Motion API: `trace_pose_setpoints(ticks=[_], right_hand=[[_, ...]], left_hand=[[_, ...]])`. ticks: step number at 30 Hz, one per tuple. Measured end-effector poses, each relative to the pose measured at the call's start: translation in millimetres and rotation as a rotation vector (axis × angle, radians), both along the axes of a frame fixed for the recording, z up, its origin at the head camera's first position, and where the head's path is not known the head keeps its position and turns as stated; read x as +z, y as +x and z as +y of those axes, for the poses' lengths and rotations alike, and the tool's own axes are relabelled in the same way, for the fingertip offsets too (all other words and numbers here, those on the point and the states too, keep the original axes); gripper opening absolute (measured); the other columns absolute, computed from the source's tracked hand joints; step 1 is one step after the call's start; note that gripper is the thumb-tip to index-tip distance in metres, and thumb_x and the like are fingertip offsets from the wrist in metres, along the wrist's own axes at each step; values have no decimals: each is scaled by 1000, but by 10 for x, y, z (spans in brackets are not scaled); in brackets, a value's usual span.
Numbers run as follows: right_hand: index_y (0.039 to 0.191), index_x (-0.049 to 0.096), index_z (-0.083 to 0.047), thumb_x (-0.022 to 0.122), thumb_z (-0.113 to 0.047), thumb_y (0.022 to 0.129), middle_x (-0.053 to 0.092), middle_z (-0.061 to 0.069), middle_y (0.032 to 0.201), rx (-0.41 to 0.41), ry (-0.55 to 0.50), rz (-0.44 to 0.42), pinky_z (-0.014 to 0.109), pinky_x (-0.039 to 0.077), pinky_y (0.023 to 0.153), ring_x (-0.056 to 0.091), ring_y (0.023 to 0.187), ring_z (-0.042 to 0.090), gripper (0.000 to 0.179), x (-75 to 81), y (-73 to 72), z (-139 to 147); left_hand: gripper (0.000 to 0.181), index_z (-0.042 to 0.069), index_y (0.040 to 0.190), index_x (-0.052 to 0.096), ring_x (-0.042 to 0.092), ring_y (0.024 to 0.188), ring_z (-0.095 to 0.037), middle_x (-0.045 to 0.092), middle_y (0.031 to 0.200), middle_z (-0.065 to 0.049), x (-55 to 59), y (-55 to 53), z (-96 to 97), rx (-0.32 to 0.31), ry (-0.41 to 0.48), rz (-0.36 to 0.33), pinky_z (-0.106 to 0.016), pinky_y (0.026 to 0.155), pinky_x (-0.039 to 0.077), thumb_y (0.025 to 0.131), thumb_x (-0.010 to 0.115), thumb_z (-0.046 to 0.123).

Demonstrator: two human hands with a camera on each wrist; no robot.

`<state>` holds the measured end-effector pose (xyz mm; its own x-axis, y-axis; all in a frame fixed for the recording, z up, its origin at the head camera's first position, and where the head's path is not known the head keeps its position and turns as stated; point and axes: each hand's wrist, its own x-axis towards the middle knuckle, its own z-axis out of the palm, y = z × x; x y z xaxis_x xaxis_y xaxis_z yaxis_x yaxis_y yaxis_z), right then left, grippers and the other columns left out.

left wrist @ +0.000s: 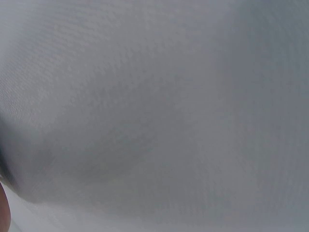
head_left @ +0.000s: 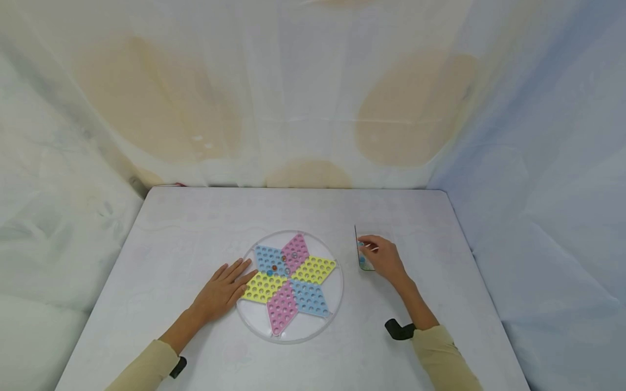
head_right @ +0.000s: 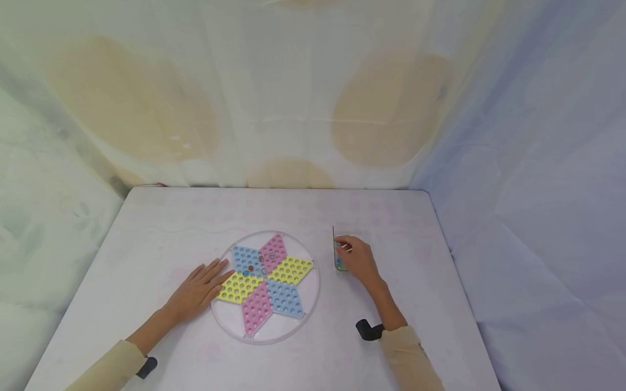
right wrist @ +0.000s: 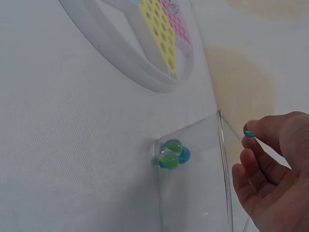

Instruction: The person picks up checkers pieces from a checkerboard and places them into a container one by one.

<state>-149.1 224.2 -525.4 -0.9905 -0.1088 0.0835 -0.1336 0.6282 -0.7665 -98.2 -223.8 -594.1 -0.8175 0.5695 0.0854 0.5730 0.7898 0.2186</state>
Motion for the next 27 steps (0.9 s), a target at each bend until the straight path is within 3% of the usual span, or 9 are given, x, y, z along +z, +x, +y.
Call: trace_pose_setpoints(ticks=[9,27], right_hand=[[118,69,3,66,-5,95,70,16,113,-4,27,-18,46,55,85,65,97,30,25,-80,-32,77],[114,71,1,66,-6,94,71,14,107,19,108,-142,47,53,86,64,99,31,22,-211,-136,103]], left_hand=[[52,21,154,42,19,150,-28,27,163,-6,8,-1,-1,7,6,-35,-51,119,16,104,49,33],[53,20,154,42,17,150,-28,27,163,-7,13,1,5,14,-12,-50,-52,119,14,103,49,33]])
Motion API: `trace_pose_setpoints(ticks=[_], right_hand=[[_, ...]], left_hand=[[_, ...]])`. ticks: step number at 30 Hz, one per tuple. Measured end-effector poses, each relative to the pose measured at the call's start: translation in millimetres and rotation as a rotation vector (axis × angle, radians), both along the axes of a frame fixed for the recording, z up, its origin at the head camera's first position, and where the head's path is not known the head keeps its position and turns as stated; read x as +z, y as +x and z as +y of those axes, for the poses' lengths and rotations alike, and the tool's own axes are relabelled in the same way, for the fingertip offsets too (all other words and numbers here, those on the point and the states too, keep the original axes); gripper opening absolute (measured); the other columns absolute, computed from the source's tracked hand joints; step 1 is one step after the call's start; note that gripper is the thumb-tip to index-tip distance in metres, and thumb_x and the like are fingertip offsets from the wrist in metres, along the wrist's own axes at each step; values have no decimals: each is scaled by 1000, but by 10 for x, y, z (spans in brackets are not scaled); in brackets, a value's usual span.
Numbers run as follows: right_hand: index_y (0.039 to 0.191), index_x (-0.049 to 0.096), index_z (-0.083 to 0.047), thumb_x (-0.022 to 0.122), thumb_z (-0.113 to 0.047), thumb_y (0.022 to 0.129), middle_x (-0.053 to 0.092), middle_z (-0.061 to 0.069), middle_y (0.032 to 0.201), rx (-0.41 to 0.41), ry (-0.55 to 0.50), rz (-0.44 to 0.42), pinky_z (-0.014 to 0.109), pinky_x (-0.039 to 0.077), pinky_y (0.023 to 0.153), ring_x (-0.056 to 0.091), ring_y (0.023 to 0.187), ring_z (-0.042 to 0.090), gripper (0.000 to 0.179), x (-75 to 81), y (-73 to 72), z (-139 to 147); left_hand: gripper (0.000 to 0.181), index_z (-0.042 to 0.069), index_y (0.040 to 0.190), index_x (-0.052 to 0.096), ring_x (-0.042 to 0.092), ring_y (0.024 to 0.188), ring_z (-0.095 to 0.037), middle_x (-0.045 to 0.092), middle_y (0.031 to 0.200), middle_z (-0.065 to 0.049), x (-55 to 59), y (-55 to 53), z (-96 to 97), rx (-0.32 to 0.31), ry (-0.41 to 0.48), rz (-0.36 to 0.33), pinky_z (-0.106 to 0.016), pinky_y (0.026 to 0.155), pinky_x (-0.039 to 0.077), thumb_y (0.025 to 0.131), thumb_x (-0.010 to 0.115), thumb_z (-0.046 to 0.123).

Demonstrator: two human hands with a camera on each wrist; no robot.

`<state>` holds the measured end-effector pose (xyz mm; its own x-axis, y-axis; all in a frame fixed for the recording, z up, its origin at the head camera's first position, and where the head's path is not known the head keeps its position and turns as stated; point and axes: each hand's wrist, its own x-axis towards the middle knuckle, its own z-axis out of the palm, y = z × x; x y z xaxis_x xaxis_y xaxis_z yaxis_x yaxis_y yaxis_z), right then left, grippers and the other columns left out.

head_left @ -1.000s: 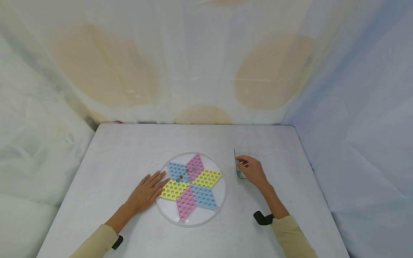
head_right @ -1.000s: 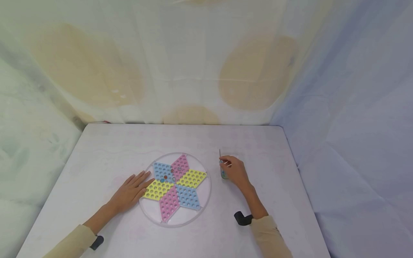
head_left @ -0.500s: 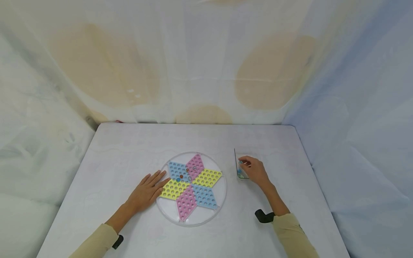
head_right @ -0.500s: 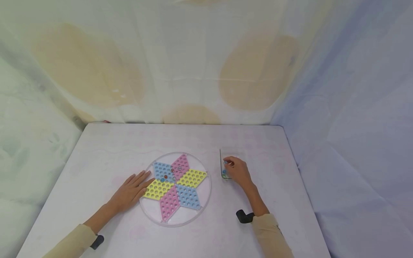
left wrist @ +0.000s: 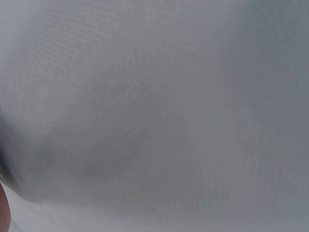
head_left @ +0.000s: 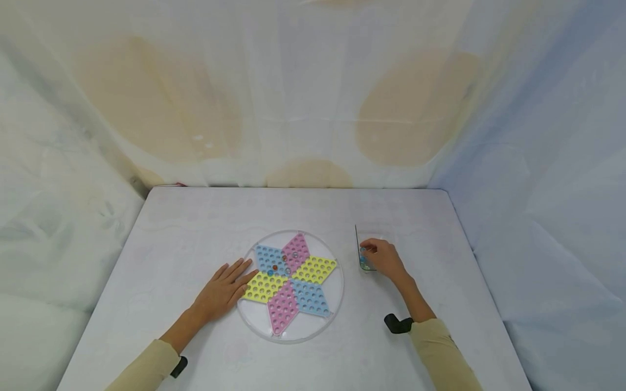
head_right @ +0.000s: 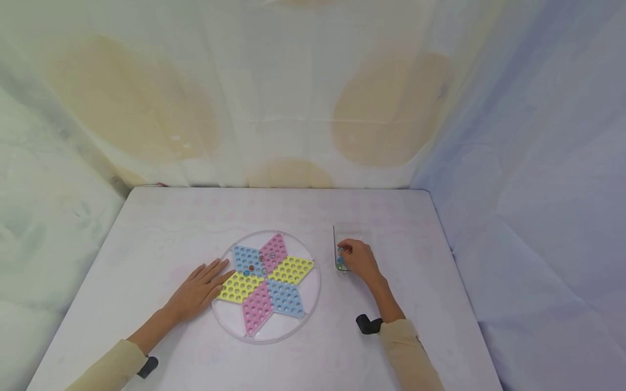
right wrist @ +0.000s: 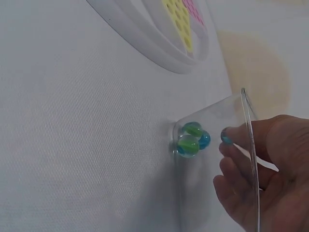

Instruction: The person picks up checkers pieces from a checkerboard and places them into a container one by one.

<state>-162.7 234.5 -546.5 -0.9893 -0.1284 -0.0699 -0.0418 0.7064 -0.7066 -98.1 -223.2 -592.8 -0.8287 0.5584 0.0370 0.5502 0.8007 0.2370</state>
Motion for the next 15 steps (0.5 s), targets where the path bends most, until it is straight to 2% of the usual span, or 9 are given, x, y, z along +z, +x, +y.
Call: trace_pose_setpoints(ticks=[6,15], right_hand=[[114,71,1,67,-6,93,70,14,107,-12,18,-45,46,53,86,63,100,31,22,-6,-22,-13],[114,70,4,65,-3,94,70,17,109,0,33,-48,47,53,89,64,103,33,22,1,-38,-33]], left_hand=[[53,21,154,42,17,150,-28,27,163,-6,-8,1,-1,2,-4,2,-52,119,15,104,49,35],[53,22,154,41,16,150,-27,26,163,-6,-7,-9,-10,-2,3,1,-52,119,14,103,49,35]])
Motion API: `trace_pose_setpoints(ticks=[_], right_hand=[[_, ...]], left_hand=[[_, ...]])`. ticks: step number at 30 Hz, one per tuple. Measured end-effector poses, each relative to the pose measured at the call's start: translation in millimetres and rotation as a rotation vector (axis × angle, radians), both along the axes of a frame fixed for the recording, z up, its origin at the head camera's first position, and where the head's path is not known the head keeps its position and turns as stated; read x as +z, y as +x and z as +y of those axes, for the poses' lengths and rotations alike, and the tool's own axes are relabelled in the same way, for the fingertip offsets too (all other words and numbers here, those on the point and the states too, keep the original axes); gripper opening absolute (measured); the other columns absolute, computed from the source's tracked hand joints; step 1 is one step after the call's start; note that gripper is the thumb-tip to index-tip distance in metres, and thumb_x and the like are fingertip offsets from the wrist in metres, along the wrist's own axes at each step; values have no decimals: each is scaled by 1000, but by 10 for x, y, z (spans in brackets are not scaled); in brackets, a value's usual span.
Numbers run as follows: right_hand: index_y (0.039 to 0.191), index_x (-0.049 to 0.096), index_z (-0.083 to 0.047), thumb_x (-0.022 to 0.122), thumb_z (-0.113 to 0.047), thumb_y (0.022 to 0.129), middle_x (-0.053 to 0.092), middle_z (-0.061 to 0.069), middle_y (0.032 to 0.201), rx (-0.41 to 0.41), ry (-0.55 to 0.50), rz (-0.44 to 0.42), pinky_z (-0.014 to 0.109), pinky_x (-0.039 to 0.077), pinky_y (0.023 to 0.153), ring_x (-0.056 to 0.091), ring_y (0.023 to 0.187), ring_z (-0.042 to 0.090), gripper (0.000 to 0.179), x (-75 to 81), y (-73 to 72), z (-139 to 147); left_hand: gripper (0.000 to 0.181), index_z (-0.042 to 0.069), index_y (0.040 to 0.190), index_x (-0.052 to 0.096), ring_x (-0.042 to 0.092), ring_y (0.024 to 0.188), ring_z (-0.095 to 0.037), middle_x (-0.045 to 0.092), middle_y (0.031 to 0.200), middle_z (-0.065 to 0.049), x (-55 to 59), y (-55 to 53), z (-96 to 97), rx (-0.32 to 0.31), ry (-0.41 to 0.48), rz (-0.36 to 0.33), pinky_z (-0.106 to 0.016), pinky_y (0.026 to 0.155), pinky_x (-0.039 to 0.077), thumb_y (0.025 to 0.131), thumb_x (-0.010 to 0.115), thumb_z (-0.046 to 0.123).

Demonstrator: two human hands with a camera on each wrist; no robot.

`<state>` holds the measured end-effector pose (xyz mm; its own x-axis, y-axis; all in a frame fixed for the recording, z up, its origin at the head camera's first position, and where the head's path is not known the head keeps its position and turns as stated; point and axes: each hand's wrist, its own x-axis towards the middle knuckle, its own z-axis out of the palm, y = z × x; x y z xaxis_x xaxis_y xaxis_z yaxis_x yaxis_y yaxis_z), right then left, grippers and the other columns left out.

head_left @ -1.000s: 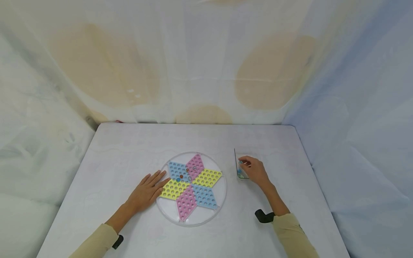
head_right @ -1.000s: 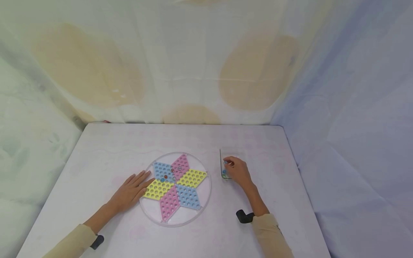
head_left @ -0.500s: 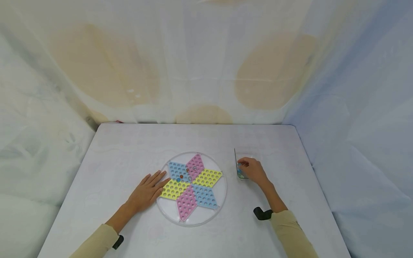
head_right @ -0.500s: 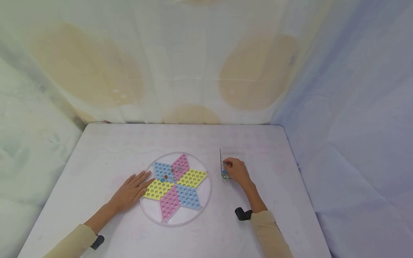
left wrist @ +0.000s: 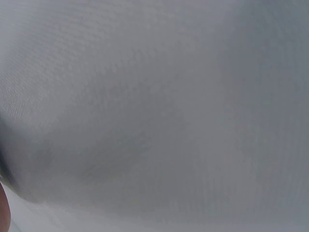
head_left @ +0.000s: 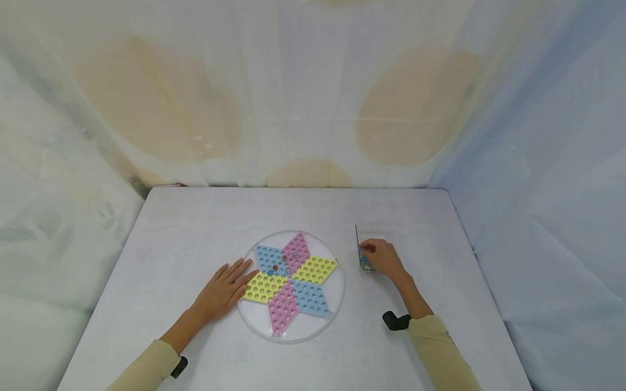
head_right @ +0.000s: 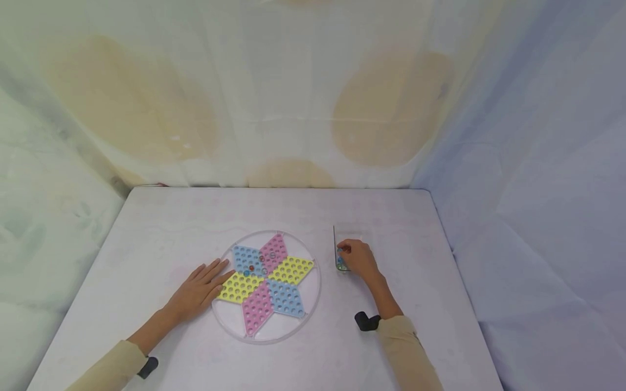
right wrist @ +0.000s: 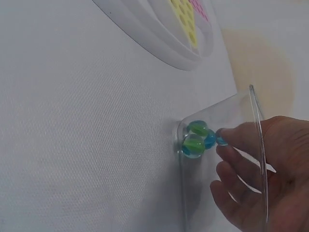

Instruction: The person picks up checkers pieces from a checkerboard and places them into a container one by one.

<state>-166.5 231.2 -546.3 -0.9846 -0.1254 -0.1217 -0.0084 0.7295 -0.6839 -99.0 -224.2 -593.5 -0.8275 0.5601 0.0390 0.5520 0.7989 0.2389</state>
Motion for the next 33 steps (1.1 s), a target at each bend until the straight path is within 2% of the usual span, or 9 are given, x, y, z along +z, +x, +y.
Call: trace_pose_setpoints(ticks=[10,19,33], right_hand=[[115,69,4,64,-3,94,70,17,109,14,17,-25,47,54,88,65,103,33,23,-49,-26,10],[115,70,4,64,-4,94,70,17,109,15,28,-10,48,53,89,65,103,33,23,-93,-46,8],[114,70,4,64,-5,94,71,17,108,12,39,-23,48,53,88,66,102,33,24,-85,-54,5]], left_hand=[[52,22,154,42,17,150,-27,26,163,-6,4,-1,3,1,-11,-1,-51,119,14,104,48,34],[53,21,154,42,18,150,-28,27,163,-6,3,4,10,2,-24,6,-52,119,15,104,48,35],[52,22,154,42,18,150,-27,26,163,-6,10,0,1,-4,-2,6,-52,119,15,104,49,34]])
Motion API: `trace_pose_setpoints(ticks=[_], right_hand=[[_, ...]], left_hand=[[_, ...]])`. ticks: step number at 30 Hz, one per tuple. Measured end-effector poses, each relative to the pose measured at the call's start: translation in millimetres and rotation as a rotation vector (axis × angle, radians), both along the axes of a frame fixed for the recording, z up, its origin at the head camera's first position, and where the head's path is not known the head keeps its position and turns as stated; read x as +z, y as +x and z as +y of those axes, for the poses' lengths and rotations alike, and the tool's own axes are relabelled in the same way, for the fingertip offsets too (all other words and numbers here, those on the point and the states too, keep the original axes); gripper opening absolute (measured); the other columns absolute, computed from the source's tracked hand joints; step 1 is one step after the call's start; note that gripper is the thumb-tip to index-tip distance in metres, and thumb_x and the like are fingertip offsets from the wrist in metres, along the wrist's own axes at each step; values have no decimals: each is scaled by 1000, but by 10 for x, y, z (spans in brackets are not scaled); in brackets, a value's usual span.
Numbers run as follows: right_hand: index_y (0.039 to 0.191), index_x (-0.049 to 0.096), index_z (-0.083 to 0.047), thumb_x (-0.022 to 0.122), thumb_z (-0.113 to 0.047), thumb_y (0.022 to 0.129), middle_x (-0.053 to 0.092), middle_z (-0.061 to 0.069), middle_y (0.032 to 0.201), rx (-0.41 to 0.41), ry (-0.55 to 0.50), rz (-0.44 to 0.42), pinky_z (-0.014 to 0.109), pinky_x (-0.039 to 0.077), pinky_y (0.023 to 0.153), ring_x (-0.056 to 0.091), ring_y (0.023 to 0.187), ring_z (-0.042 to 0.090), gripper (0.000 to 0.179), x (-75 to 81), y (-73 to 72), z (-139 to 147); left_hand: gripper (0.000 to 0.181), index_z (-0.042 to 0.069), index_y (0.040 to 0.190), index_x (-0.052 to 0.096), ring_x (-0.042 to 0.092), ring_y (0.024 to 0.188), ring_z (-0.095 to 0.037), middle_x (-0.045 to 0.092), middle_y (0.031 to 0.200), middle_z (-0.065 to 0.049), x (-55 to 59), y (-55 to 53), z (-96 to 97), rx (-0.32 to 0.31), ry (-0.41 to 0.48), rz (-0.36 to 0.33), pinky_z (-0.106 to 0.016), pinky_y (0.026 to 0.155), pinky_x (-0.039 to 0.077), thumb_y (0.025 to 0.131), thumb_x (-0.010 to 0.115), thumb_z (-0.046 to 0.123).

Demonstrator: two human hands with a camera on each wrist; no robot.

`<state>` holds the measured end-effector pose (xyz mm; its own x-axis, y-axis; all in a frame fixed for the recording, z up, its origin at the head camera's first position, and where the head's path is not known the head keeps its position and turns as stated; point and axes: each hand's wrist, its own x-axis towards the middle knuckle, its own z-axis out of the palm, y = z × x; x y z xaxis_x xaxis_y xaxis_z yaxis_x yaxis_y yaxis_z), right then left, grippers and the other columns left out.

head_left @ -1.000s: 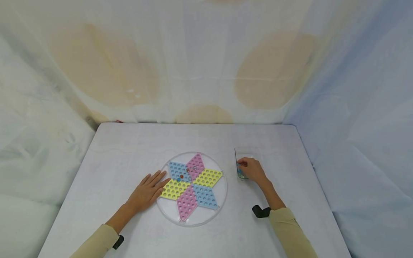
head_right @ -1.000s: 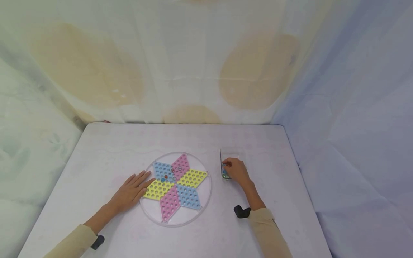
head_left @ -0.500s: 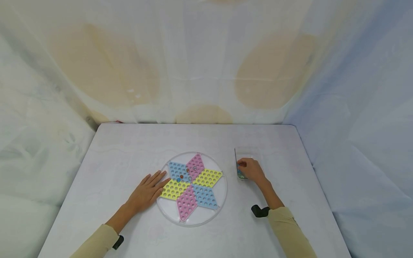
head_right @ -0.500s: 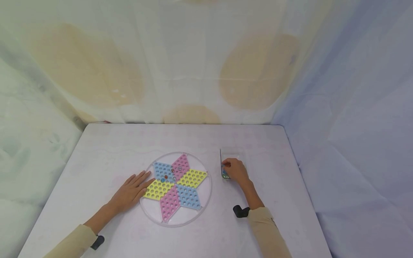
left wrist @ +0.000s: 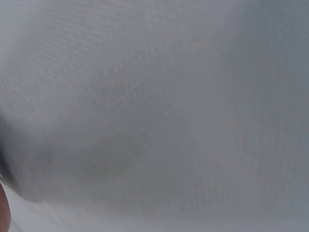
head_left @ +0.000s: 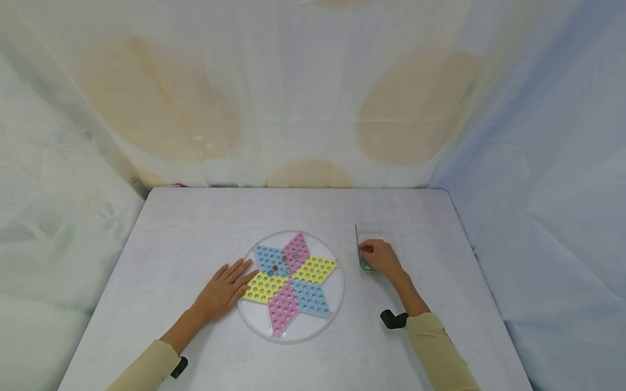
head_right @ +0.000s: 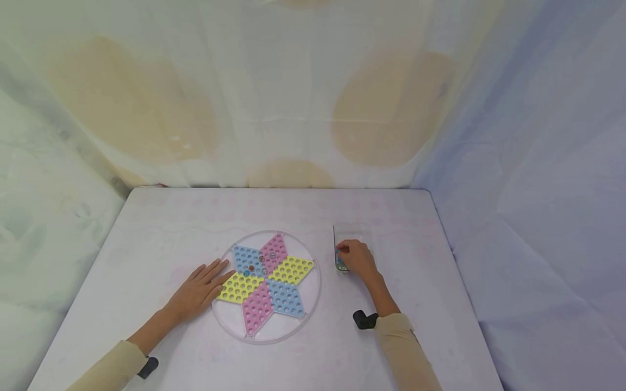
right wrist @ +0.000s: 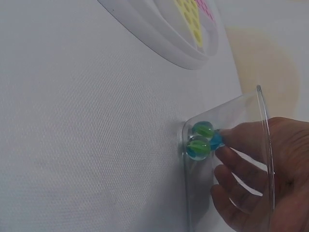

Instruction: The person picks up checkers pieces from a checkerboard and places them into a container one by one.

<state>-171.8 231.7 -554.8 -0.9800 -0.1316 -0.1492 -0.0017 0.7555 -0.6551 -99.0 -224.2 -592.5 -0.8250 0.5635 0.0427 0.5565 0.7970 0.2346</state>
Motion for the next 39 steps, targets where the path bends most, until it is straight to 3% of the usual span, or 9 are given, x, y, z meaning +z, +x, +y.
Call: trace_pose_setpoints(ticks=[20,27,32,39], right_hand=[[116,69,4,64,-6,94,70,16,108,-2,8,-20,48,53,89,65,103,33,25,37,11,-9],[117,70,1,62,-10,96,69,16,111,-59,6,3,49,52,89,62,105,34,25,114,35,-40],[117,70,0,63,-11,96,68,17,114,-72,5,66,51,51,90,61,108,36,25,189,52,-65],[115,70,1,66,-7,94,68,17,111,-75,-59,241,47,54,86,64,101,32,22,305,86,-154]], left_hand=[[53,22,154,41,15,151,-26,26,163,-5,-15,-2,0,0,-6,8,-51,119,13,103,49,35],[53,22,154,42,15,151,-27,26,163,-5,-16,2,1,3,3,8,-52,119,12,103,50,34],[53,22,154,42,16,151,-27,26,163,-5,-19,-2,-1,8,-4,9,-53,119,10,103,49,35],[53,22,154,42,16,151,-27,26,163,-4,-29,-8,-4,5,-10,10,-52,120,9,103,49,35]])
